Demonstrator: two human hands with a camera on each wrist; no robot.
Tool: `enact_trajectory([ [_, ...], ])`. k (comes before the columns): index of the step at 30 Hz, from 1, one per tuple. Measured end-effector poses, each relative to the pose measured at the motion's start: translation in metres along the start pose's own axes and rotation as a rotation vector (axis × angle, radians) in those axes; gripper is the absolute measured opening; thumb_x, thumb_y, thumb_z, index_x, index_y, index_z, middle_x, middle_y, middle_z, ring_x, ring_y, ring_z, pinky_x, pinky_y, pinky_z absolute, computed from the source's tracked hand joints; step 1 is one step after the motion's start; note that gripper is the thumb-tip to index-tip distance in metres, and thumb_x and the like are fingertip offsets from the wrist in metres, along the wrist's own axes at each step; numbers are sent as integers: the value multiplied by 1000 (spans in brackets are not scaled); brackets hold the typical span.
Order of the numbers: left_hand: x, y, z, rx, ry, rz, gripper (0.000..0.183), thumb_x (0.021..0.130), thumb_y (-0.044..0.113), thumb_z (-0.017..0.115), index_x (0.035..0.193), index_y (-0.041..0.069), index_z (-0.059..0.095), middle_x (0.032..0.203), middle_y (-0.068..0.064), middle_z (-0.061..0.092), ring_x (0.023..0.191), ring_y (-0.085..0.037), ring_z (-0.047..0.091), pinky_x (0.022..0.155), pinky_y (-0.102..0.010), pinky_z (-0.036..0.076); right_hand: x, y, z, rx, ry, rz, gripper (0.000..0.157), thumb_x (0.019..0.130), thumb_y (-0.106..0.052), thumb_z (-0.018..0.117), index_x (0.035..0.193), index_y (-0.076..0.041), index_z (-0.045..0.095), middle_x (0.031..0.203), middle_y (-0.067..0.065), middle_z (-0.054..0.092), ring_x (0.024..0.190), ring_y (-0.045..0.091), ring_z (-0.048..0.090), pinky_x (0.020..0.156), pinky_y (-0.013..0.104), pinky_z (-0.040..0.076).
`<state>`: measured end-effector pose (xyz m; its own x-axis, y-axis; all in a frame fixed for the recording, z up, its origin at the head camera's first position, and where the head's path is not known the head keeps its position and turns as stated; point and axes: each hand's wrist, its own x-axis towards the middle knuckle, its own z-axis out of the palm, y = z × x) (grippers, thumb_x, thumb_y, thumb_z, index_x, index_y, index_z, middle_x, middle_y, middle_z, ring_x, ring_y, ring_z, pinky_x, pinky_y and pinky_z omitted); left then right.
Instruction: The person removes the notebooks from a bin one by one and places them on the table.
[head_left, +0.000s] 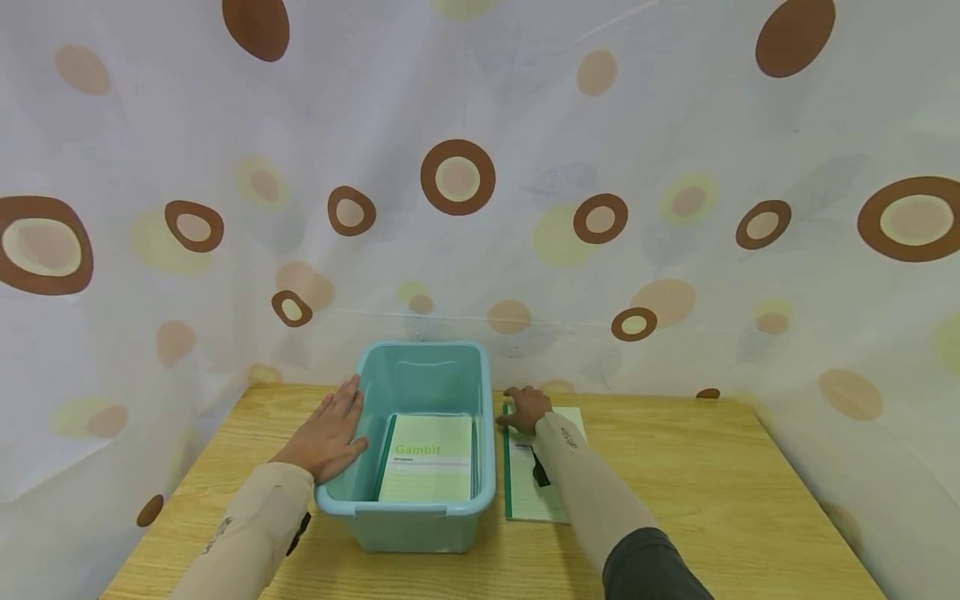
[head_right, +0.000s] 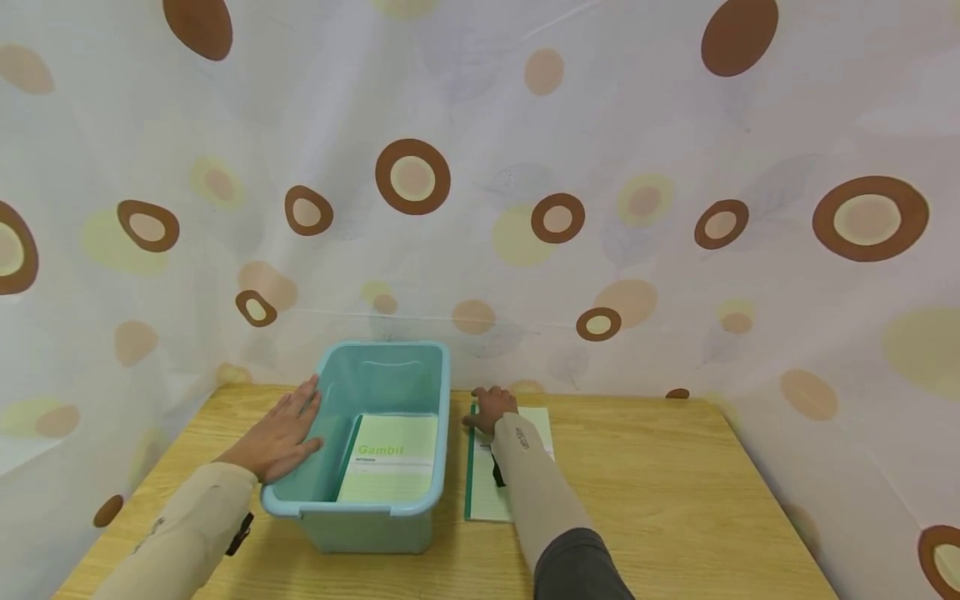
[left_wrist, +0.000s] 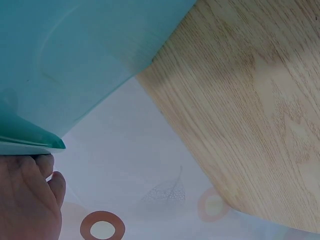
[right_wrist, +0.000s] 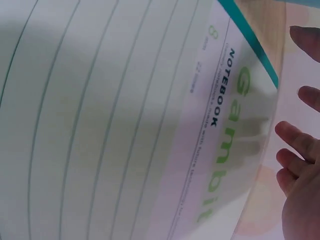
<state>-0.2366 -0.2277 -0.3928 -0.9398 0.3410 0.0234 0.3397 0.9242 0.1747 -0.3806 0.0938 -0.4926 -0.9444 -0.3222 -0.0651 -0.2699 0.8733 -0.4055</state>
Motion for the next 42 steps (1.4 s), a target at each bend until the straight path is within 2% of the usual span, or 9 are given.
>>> enact_trajectory([
  [10,0,-1,1,1,0,7,66,96,24,45,144,-17,24,156,-30,9,144,-43,11,116,-54,12,-1,1,-3,61,86,-47,56,88,-29,67,137,-7,50,135,24,49,124,45,44,102,63,32],
  [17,0,-1,2,2,7,12,66,96,24,46,144,-17,24,156,-30,9,144,-43,10,116,-54,12,-18,-17,-39,142,161,-125,56,90,-24,63,140,-5,46,139,24,44,126,45,41,102,64,31],
  [24,-1,0,1,-15,-7,4,67,95,24,46,144,-17,24,156,-29,8,144,-43,9,116,-54,12,-40,-55,-84,214,197,-147,55,91,-25,59,142,-9,44,142,19,44,127,36,43,105,59,23],
  [29,0,0,0,-11,-12,3,68,95,24,46,144,-17,23,157,-29,7,145,-43,9,116,-54,11,-50,-89,-104,217,185,-194,55,91,-27,62,141,-12,45,143,15,45,129,32,43,105,57,22],
  [34,1,1,0,-9,-12,12,68,96,25,46,144,-17,23,156,-30,8,144,-43,9,116,-54,11,-49,-116,-107,207,146,-225,55,91,-31,63,140,-16,45,141,12,47,127,29,45,106,56,24],
  [37,1,1,0,-1,-5,20,67,96,25,46,144,-17,24,156,-30,8,144,-43,10,116,-54,12,-48,-127,-103,211,119,-223,54,90,-32,63,140,-17,46,137,12,50,121,27,49,106,54,24],
  [42,0,2,0,-8,6,19,67,96,24,47,143,-17,25,156,-30,9,144,-43,11,116,-55,13,-45,-146,-98,197,82,-216,55,89,-32,63,139,-18,46,138,12,48,123,28,47,107,55,24],
])
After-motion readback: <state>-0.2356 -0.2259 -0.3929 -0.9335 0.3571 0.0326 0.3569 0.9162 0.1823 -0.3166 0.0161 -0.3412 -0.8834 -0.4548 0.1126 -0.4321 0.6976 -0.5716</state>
